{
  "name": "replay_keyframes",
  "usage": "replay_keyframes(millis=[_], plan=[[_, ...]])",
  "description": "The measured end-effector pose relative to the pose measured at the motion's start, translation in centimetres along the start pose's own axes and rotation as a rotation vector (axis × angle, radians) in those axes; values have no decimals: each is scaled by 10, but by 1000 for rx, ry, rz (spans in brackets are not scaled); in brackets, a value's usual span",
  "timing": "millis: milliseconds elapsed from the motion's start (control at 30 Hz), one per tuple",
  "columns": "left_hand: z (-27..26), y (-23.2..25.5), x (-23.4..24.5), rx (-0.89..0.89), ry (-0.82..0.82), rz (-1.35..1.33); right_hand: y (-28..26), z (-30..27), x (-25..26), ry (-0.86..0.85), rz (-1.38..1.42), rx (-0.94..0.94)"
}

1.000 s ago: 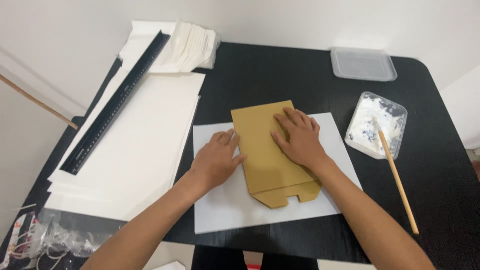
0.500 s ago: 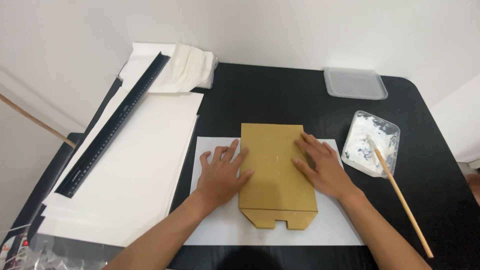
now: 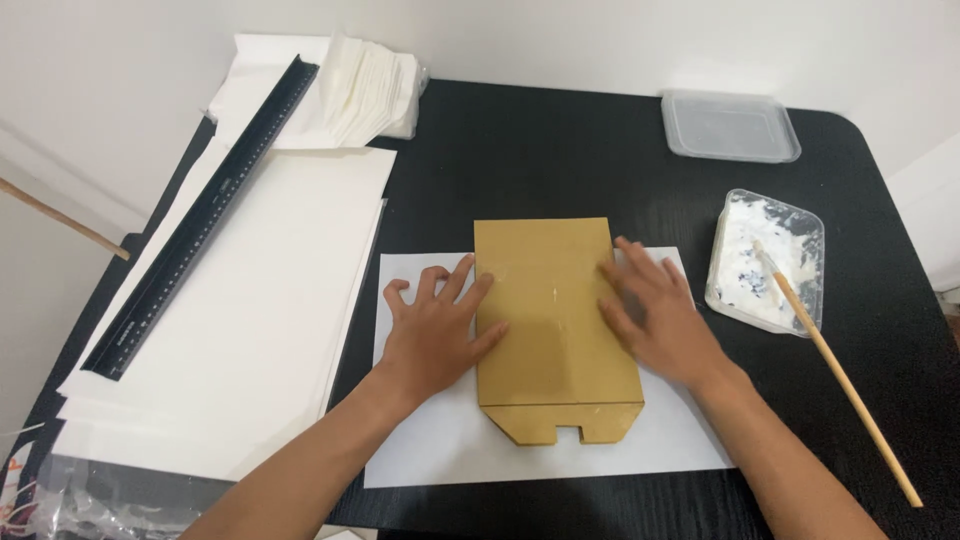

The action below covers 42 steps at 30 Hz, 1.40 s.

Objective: Apply glue to paper edges and fold them over a template to create an envelope.

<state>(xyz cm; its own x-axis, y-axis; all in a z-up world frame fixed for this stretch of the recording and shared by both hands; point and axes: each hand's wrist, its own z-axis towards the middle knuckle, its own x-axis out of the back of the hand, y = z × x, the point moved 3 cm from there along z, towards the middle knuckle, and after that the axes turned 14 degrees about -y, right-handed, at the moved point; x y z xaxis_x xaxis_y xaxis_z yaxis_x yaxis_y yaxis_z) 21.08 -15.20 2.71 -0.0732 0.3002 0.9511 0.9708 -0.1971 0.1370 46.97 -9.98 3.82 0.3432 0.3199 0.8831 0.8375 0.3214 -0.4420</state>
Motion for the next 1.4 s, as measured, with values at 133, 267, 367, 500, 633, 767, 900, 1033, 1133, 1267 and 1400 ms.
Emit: replay_keyframes(millis=[133,267,367,500,633,767,900,1033,1133,1267,1400], plan=[[4,-1,-2,-28,-31,12,-4,2,-7,-91,-24,80],[6,-1,-3,-25,-51,-4,-7,1,-4,-120,-17,82],[7,-1,-3,-39,-20,-12,-9,-1,-1,-124,39,113],[6,-3,-3,-58,-4,-1,-9,-1,2,-121,79,136],[9,-8,-11,-71,53,39,4,4,-4,-105,64,127],[11,-10,-16,-97,159,29,-5,2,2,-136,42,89],[11,-13,-21,-126,299,32,-8,1,3,-123,34,100],[15,-17,-27,-135,336,19,-7,0,1,-116,23,87],[15,-19,-27,-129,324,21,-7,-3,0,-93,33,112],[12,-16,-19,-120,301,18,1,0,-5,-57,63,180],[14,-19,-28,-117,311,43,-1,-8,0,-36,59,221]])
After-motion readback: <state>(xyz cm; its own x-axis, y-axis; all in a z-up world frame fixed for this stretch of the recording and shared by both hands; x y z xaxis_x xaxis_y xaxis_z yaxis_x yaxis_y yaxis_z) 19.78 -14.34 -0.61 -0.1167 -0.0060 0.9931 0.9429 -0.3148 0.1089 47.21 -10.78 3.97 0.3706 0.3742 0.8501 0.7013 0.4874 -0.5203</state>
